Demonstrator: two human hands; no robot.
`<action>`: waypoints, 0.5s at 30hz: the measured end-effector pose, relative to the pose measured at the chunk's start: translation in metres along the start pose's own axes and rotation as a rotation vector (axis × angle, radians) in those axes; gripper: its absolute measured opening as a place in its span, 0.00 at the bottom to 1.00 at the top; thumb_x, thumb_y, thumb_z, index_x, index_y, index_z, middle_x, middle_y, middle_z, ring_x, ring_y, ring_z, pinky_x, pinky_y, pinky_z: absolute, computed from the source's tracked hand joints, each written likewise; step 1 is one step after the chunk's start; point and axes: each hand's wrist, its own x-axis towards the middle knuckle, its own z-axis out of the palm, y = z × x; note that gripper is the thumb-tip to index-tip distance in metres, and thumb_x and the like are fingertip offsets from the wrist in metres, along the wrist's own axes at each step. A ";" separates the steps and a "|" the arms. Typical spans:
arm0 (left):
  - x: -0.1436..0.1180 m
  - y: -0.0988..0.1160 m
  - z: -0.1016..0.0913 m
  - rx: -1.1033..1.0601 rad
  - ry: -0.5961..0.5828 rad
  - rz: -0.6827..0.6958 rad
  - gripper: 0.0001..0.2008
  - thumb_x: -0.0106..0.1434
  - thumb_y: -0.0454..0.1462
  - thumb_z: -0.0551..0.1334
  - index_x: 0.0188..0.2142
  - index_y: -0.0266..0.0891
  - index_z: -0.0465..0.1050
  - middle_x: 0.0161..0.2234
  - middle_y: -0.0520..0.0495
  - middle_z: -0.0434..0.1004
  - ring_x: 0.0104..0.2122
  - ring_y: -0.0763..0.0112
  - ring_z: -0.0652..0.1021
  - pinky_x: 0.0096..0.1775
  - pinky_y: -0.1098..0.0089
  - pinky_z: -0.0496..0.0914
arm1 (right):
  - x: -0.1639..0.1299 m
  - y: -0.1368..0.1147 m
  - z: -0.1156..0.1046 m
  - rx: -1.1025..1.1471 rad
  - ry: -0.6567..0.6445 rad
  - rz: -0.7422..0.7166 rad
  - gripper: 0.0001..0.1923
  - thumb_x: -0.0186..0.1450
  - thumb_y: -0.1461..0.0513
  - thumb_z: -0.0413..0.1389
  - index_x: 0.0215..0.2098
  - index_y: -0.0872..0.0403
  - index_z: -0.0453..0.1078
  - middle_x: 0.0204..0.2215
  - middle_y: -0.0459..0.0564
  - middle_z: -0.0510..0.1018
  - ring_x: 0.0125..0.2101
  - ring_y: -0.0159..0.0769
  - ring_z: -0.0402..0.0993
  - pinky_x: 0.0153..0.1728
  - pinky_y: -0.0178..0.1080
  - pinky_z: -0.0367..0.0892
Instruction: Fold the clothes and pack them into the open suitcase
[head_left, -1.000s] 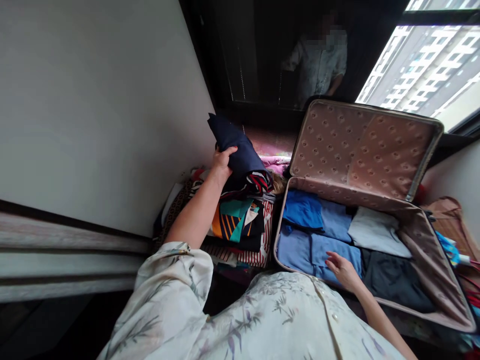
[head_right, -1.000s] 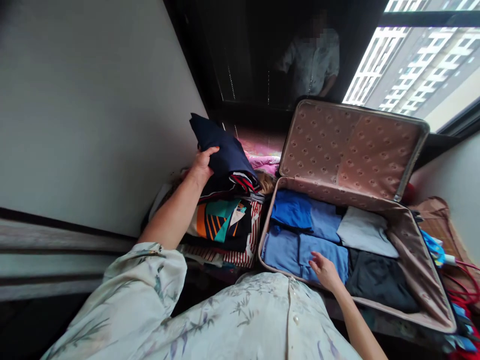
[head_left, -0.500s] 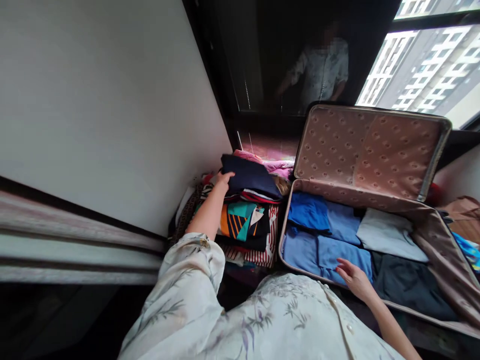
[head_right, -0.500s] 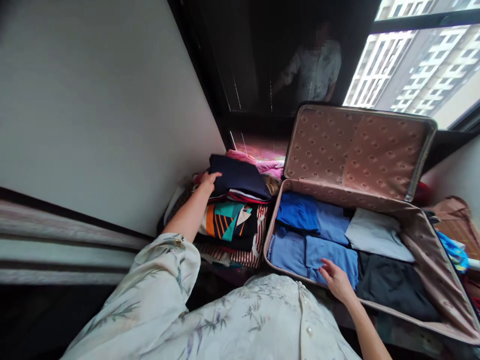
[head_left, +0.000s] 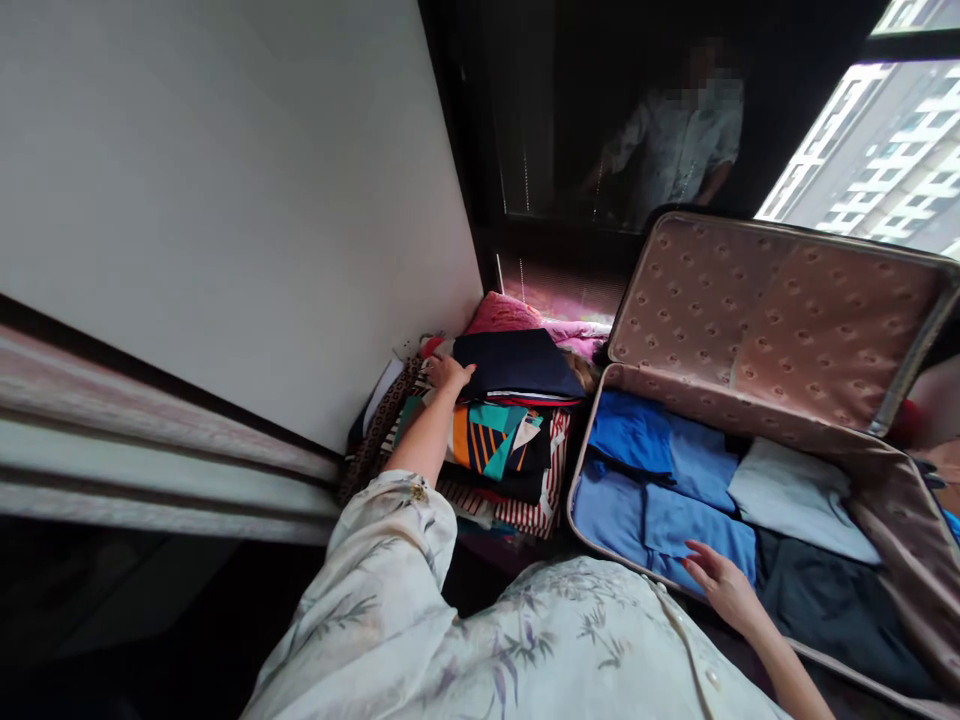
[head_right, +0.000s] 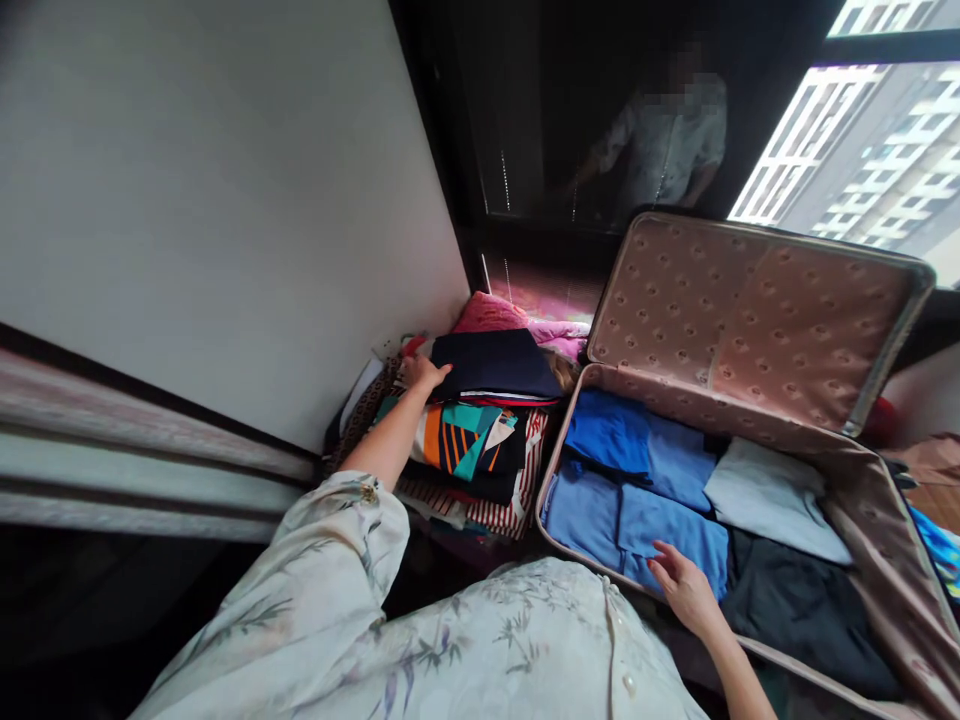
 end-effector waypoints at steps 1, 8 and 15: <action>-0.004 0.004 0.000 0.102 -0.006 0.108 0.34 0.53 0.44 0.76 0.55 0.32 0.71 0.65 0.20 0.59 0.66 0.30 0.61 0.62 0.43 0.58 | 0.003 -0.003 0.002 -0.003 -0.002 -0.011 0.30 0.52 0.41 0.57 0.44 0.51 0.78 0.35 0.55 0.86 0.36 0.49 0.83 0.40 0.45 0.75; -0.040 0.017 0.014 0.512 -0.500 0.914 0.43 0.51 0.47 0.77 0.64 0.43 0.69 0.65 0.32 0.64 0.63 0.38 0.67 0.63 0.50 0.58 | 0.018 -0.017 0.005 -0.064 -0.051 -0.029 0.31 0.52 0.40 0.57 0.43 0.51 0.77 0.35 0.55 0.86 0.36 0.50 0.83 0.40 0.46 0.75; -0.027 0.026 0.021 0.432 -0.640 0.735 0.11 0.60 0.33 0.66 0.42 0.41 0.82 0.49 0.36 0.80 0.54 0.47 0.77 0.58 0.54 0.66 | 0.024 -0.024 0.010 -0.016 -0.098 -0.028 0.34 0.53 0.41 0.56 0.46 0.55 0.77 0.37 0.60 0.85 0.38 0.51 0.83 0.43 0.47 0.75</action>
